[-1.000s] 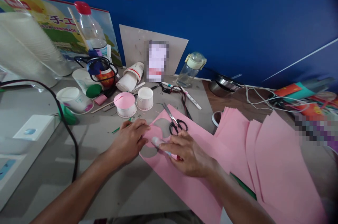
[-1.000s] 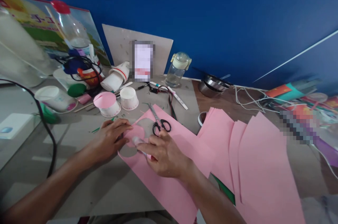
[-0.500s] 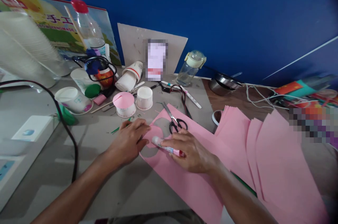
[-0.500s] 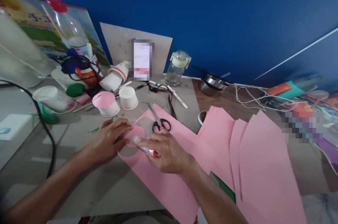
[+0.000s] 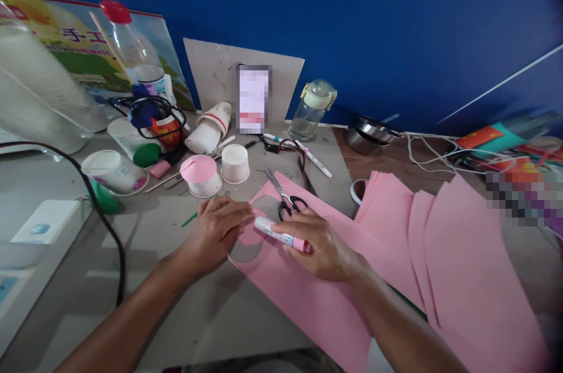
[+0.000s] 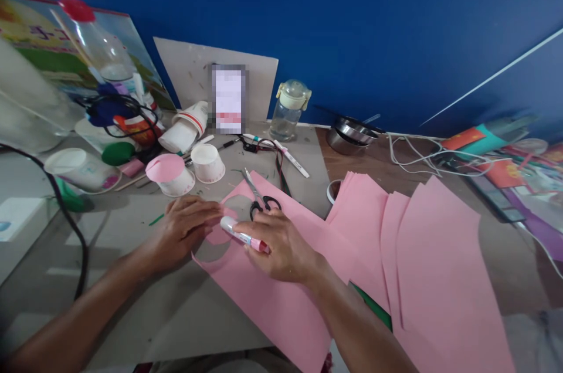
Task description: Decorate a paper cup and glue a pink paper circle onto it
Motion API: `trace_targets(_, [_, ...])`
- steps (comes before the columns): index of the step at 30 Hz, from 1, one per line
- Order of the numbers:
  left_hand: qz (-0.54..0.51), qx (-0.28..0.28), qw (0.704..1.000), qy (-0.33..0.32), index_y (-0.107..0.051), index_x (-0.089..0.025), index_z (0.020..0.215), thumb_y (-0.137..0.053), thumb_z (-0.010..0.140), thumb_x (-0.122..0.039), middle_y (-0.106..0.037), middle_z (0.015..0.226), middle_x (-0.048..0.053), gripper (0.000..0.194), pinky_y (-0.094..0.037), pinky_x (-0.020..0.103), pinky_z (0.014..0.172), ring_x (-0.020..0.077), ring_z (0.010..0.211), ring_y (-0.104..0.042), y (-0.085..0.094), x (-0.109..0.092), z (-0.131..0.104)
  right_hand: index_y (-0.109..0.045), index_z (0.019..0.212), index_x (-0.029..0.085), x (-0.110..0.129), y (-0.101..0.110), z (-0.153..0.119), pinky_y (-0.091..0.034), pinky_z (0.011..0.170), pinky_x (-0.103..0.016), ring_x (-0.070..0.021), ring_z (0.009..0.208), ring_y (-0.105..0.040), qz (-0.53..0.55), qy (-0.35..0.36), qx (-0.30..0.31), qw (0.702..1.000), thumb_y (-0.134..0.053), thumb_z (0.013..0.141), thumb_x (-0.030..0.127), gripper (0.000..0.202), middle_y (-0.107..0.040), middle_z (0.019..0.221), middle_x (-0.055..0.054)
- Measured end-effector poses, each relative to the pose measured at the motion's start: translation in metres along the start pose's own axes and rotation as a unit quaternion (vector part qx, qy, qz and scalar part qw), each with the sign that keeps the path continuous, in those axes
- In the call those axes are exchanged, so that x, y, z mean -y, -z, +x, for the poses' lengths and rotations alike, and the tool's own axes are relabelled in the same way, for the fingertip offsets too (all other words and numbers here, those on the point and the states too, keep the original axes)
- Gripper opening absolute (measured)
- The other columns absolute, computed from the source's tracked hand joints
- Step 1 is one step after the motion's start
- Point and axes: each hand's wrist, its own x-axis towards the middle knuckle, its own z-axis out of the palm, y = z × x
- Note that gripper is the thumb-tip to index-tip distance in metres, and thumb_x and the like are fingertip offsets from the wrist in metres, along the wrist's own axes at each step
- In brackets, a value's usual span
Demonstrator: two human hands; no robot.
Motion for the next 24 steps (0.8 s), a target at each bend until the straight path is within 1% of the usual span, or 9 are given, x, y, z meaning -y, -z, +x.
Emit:
trace_targets(3, [-0.015, 0.004, 1.0, -0.008, -0.057, -0.028, 0.132, -0.047, 0.09, -0.017, -0.071, 0.12, 0.003, 0.044, -0.031, 0.048, 0.102, 0.0289, 0.123, -0.048, -0.0028, 0.0034, 0.0003, -0.064, 0.117, 0.022, 0.0012, 0.0, -0.0002, -0.04, 0.069, -0.03, -0.016, 0.068, -0.054, -0.003, 0.012, 0.008, 1.0, -0.056, 0.082, 0.013, 0.037, -0.065, 0.074, -0.001])
trace_targets(6, [-0.031, 0.011, 0.999, -0.012, -0.036, -0.026, 0.147, -0.044, 0.091, -0.015, -0.073, 0.118, 0.003, 0.057, -0.03, 0.046, 0.101, 0.0268, 0.125, -0.048, -0.0041, 0.0049, 0.0009, -0.063, 0.119, 0.022, 0.0021, -0.0017, -0.0001, -0.039, 0.07, -0.03, -0.0154, 0.067, -0.053, -0.006, 0.02, 0.02, 1.0, -0.055, 0.084, 0.014, 0.037, -0.07, 0.08, -0.002])
trace_targets(8, [-0.039, 0.01, 0.999, -0.022, -0.026, -0.025, 0.151, -0.044, 0.092, -0.015, -0.074, 0.116, 0.003, 0.063, -0.03, 0.046, 0.1, 0.0266, 0.125, -0.049, -0.0046, 0.0056, 0.0011, -0.063, 0.119, 0.022, 0.0029, -0.0038, 0.0, -0.039, 0.071, -0.03, -0.0155, 0.07, -0.055, -0.003, 0.014, 0.036, 0.999, -0.055, 0.084, 0.013, 0.037, -0.072, 0.085, -0.003])
trace_targets(11, [-0.044, 0.001, 0.998, -0.034, -0.017, -0.024, 0.153, -0.048, 0.091, -0.016, -0.074, 0.116, 0.005, 0.07, -0.029, 0.047, 0.1, 0.0277, 0.125, -0.05, -0.006, 0.0071, 0.0005, -0.065, 0.118, 0.022, 0.0043, -0.0073, -0.0002, -0.04, 0.075, -0.03, -0.0157, 0.076, -0.06, -0.006, -0.003, 0.063, 0.998, -0.055, 0.083, 0.01, 0.038, -0.073, 0.088, -0.003])
trace_targets(15, [-0.038, 0.011, 0.999, -0.029, -0.015, -0.024, 0.152, -0.049, 0.09, -0.015, -0.073, 0.118, 0.005, 0.071, -0.028, 0.049, 0.101, 0.0282, 0.124, -0.05, -0.0075, 0.0084, -0.0007, -0.065, 0.118, 0.022, 0.0065, -0.0093, -0.0011, -0.039, 0.077, -0.03, -0.0152, 0.081, -0.062, -0.011, 0.002, 0.072, 0.997, -0.056, 0.081, 0.009, 0.04, -0.072, 0.093, -0.004])
trace_targets(20, [-0.037, 0.018, 0.999, -0.016, -0.017, -0.023, 0.151, -0.047, 0.09, -0.014, -0.073, 0.118, 0.006, 0.069, -0.027, 0.05, 0.103, 0.0284, 0.124, -0.05, -0.0072, 0.0065, -0.0004, -0.065, 0.12, 0.023, 0.0084, -0.0044, -0.0006, -0.04, 0.073, -0.029, -0.0138, 0.071, -0.059, 0.005, 0.019, 0.103, 0.994, -0.057, 0.078, 0.006, 0.046, -0.07, 0.084, -0.002])
trace_targets(24, [-0.043, 0.008, 0.999, -0.019, -0.019, -0.022, 0.151, -0.048, 0.089, -0.014, -0.073, 0.117, 0.006, 0.069, -0.029, 0.05, 0.103, 0.0277, 0.122, -0.052, -0.0063, 0.0042, 0.0008, -0.066, 0.116, 0.02, 0.0055, -0.0036, 0.0011, -0.042, 0.072, -0.029, -0.0156, 0.076, -0.06, 0.02, 0.003, 0.047, 0.999, -0.059, 0.079, 0.008, 0.039, -0.072, 0.089, -0.003])
